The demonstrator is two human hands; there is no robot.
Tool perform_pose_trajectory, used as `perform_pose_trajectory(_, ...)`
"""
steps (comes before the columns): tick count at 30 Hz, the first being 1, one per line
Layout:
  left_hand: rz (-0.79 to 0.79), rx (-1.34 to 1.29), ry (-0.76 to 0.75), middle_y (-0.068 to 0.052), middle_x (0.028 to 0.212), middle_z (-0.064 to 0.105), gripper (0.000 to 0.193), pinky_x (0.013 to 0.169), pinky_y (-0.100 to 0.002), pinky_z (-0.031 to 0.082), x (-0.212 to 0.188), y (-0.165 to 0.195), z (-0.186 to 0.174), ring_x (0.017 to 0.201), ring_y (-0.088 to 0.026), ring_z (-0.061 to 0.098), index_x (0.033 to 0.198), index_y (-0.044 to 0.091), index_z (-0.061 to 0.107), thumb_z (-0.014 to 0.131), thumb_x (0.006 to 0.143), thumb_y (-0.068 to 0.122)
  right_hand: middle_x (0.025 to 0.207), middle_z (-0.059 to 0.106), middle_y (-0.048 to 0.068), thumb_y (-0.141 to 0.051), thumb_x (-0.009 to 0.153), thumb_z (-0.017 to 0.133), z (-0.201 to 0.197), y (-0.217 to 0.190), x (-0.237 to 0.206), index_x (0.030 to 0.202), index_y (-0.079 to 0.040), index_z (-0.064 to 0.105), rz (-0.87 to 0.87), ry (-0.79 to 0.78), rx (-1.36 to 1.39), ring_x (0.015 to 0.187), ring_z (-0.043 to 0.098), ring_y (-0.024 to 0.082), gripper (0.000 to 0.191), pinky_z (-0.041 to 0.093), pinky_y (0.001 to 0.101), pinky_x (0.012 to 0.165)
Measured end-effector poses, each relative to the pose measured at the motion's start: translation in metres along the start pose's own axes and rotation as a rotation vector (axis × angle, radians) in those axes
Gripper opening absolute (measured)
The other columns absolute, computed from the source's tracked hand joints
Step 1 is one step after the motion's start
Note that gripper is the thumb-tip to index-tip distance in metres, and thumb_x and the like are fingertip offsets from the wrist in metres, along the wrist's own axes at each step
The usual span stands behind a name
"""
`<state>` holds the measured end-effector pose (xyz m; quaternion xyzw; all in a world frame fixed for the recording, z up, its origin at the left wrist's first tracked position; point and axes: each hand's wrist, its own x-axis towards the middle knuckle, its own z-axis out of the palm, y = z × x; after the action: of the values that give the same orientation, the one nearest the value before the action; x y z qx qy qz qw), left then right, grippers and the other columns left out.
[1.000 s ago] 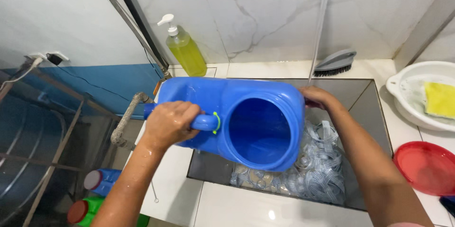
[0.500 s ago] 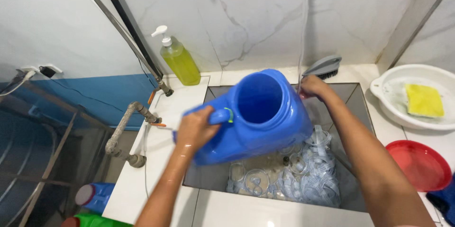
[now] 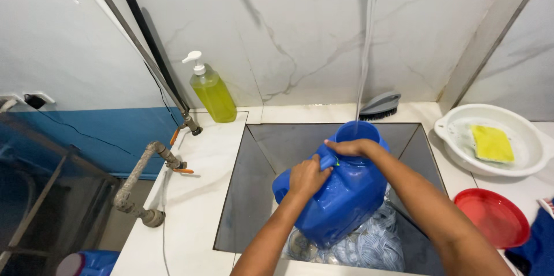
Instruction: The person washes plastic water jugs at a stainless steel sink. They scrub a green jug and a blue jug with a sponge and toothbrush under running water, rinse the interiors, unscrew and rinse the lids, and carry the cleaned jugs to a row of jugs lined up on the floor.
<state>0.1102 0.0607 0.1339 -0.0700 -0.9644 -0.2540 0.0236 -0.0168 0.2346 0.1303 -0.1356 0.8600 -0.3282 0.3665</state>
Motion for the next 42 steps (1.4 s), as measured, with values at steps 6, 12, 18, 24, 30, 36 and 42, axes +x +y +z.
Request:
perform_pose_trajectory(6,-0.057,-0.037,0.023,-0.025,0.096,0.073,0.047,0.080,-0.057,0.054,0.006,-0.007,0.025,0.092,-0.045,0.070,0.107,0.000,0.063,0.073,0.088,0.042,0.148,0.058,0.025,-0.053,0.092,0.054,0.007,0.002,-0.009,0.149,0.000,0.051,-0.117,0.289,-0.292,0.138,0.057,0.038,0.078,0.043,0.0405,0.116)
perform_pose_trajectory(12,0.105,-0.368,-0.156,-0.034,0.117,0.067,0.063,0.096,-0.046,0.053,0.007,-0.020,0.028,0.112,-0.042,0.066,0.137,-0.008,0.056,0.072,0.093,0.036,0.122,0.061,0.015,-0.039,0.069,0.080,0.042,0.001,-0.063,0.157,-0.011,0.034,-0.436,0.589,-0.914,0.109,0.060,0.032,0.103,0.045,0.0451,0.089)
perform_pose_trajectory(18,-0.103,-0.644,-0.003,-0.012,0.128,0.074,0.053,0.100,-0.036,0.053,-0.020,-0.127,-0.026,0.117,-0.024,0.069,0.137,0.003,0.060,0.059,0.097,0.037,0.083,0.068,0.012,-0.049,0.074,0.076,0.049,-0.007,-0.079,0.134,-0.008,0.063,-0.485,1.116,-0.732,0.074,0.065,0.031,0.074,0.045,0.0457,0.067)
perform_pose_trajectory(24,-0.602,-0.731,0.609,-0.011,0.107,0.074,0.035,0.089,-0.036,0.052,-0.064,-0.227,-0.108,0.101,-0.024,0.067,0.116,0.003,0.071,0.056,0.099,0.030,0.086,0.072,0.013,-0.047,0.083,0.076,0.020,-0.092,-0.082,0.132,-0.008,0.070,-0.369,1.268,-0.803,0.076,0.069,0.032,0.064,0.048,0.0467,0.067)
perform_pose_trajectory(30,-0.706,-1.172,0.670,-0.007,0.102,0.058,0.024,0.068,-0.032,0.045,-0.078,-0.240,-0.156,0.085,-0.015,0.053,0.113,0.007,0.059,0.054,0.095,0.022,0.099,0.072,0.021,-0.046,0.092,0.080,-0.084,-0.089,-0.141,0.124,-0.001,0.073,-0.755,1.664,-0.161,0.090,0.070,0.038,0.056,0.055,0.0449,0.080)
perform_pose_trajectory(36,-0.799,-1.332,0.789,-0.009,0.120,0.047,0.045,0.067,-0.033,0.047,-0.058,-0.226,-0.163,0.083,-0.017,0.049,0.134,0.019,0.035,0.058,0.094,0.020,0.103,0.070,0.022,-0.046,0.092,0.080,-0.024,0.005,-0.073,0.125,-0.001,0.071,-0.623,1.193,0.962,0.092,0.069,0.038,0.056,0.055,0.0452,0.081)
perform_pose_trajectory(42,-0.647,-1.343,0.736,-0.014,0.115,0.049,0.039,0.062,-0.032,0.045,-0.042,-0.228,-0.160,0.079,-0.020,0.049,0.136,0.018,0.042,0.054,0.099,0.019,0.107,0.068,0.023,-0.045,0.092,0.080,0.110,0.047,0.003,0.126,-0.002,0.070,-0.431,0.848,1.452,0.095,0.068,0.039,0.056,0.054,0.0454,0.083)
